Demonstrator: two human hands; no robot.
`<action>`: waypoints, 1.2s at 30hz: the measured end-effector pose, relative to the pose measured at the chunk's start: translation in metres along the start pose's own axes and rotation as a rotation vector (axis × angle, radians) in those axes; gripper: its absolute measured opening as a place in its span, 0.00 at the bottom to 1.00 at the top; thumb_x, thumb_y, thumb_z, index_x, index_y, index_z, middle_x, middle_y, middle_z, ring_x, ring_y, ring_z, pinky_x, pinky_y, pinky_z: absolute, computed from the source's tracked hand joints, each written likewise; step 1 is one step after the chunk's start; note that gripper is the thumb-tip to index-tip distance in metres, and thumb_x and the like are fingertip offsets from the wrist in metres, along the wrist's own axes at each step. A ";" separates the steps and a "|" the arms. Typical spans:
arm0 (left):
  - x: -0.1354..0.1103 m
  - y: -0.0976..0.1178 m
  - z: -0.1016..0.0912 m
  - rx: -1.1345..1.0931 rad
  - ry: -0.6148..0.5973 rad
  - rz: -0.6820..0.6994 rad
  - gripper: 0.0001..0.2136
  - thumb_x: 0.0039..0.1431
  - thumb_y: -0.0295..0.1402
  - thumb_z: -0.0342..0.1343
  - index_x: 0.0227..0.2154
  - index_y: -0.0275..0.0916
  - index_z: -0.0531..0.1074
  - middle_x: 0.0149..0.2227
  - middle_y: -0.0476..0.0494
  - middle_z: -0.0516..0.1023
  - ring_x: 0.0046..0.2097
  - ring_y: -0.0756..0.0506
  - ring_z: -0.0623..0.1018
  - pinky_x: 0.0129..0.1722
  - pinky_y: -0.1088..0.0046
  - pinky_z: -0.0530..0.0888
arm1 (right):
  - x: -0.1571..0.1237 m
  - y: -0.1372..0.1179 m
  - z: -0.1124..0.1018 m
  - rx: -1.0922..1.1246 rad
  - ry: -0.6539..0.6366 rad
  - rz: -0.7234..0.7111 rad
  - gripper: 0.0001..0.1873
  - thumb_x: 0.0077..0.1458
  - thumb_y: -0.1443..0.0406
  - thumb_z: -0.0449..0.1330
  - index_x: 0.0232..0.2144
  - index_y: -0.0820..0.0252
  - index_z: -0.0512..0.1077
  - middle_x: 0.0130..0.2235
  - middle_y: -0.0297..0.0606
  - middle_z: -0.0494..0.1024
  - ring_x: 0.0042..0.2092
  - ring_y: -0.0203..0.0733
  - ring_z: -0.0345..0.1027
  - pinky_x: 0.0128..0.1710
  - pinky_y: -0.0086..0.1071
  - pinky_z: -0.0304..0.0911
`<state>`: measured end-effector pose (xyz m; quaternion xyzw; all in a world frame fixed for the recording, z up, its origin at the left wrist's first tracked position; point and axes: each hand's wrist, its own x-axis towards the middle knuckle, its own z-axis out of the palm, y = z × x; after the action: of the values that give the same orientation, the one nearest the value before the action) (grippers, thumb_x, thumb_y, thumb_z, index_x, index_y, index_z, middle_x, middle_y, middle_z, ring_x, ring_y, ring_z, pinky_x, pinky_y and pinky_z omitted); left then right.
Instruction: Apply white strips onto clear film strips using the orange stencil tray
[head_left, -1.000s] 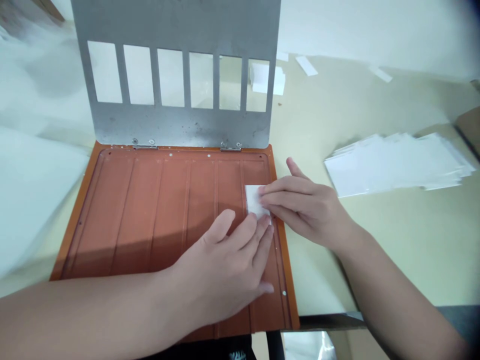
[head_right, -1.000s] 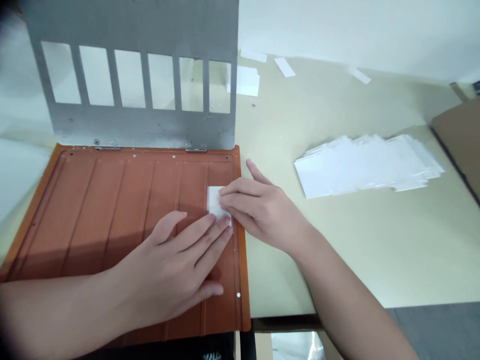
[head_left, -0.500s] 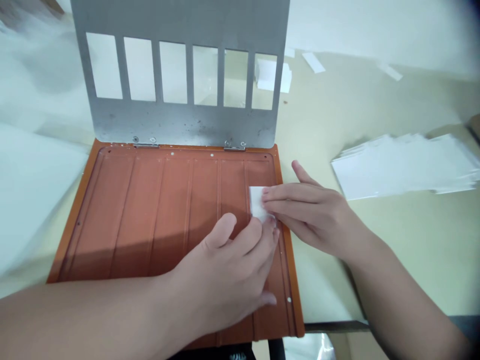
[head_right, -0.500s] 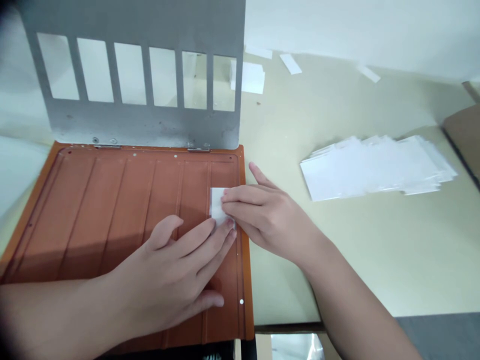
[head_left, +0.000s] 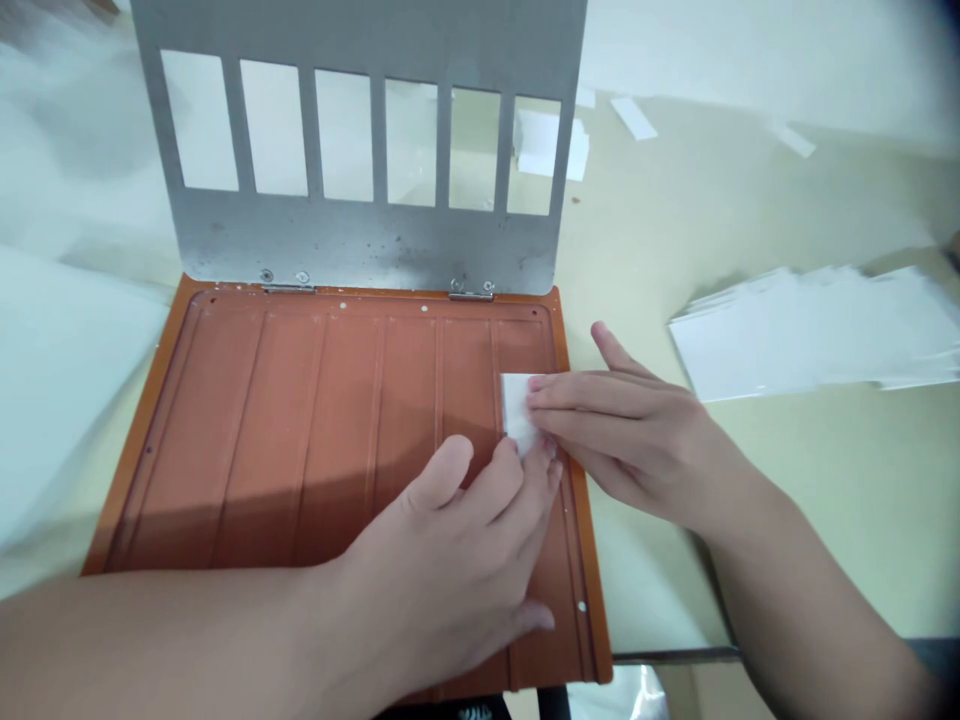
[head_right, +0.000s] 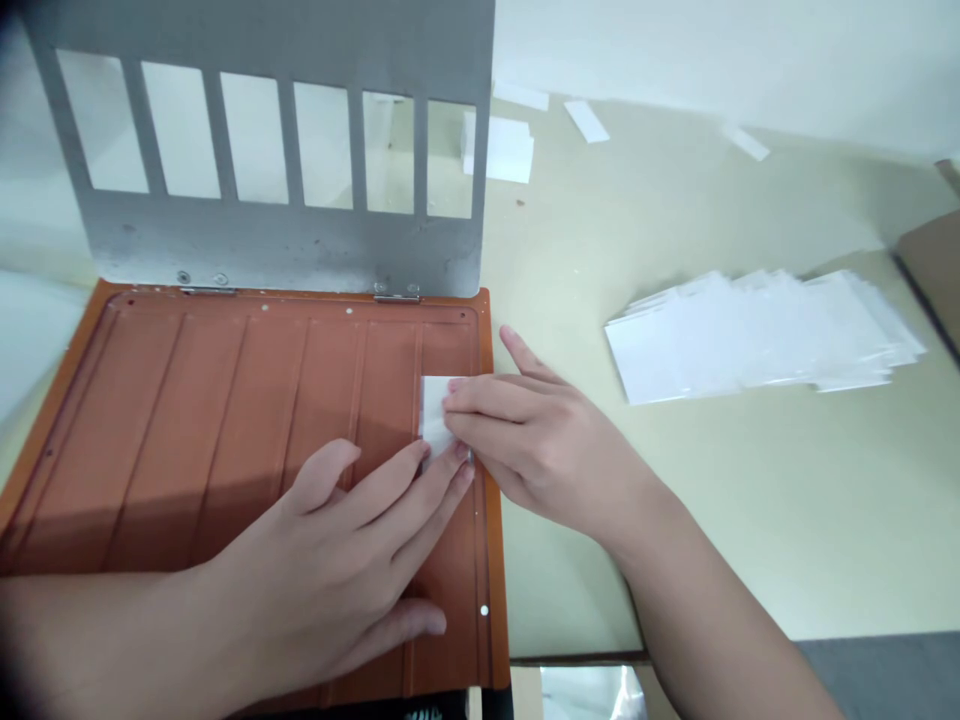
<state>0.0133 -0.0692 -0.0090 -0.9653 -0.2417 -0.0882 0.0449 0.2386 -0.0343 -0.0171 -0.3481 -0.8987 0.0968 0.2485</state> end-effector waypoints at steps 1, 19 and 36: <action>0.000 0.000 0.000 -0.002 0.001 -0.001 0.33 0.62 0.55 0.49 0.57 0.29 0.70 0.60 0.38 0.72 0.55 0.39 0.66 0.50 0.60 0.61 | 0.001 0.000 0.000 0.004 0.002 -0.007 0.17 0.59 0.76 0.55 0.44 0.52 0.75 0.44 0.32 0.81 0.46 0.38 0.77 0.70 0.53 0.48; -0.003 0.002 -0.001 0.013 -0.034 -0.015 0.35 0.62 0.55 0.49 0.59 0.28 0.67 0.61 0.38 0.70 0.57 0.40 0.64 0.53 0.60 0.59 | 0.001 -0.007 -0.001 -0.144 -0.002 -0.094 0.12 0.60 0.77 0.54 0.40 0.62 0.75 0.40 0.38 0.80 0.49 0.41 0.76 0.69 0.48 0.52; -0.003 0.003 -0.004 0.018 -0.054 -0.014 0.33 0.63 0.55 0.48 0.58 0.31 0.69 0.61 0.38 0.69 0.58 0.39 0.64 0.54 0.60 0.58 | -0.001 -0.006 -0.003 -0.105 -0.016 -0.080 0.11 0.62 0.75 0.53 0.42 0.62 0.73 0.43 0.39 0.80 0.51 0.41 0.75 0.69 0.48 0.52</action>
<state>0.0121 -0.0739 -0.0061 -0.9651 -0.2506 -0.0602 0.0462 0.2367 -0.0394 -0.0127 -0.3235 -0.9178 0.0421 0.2265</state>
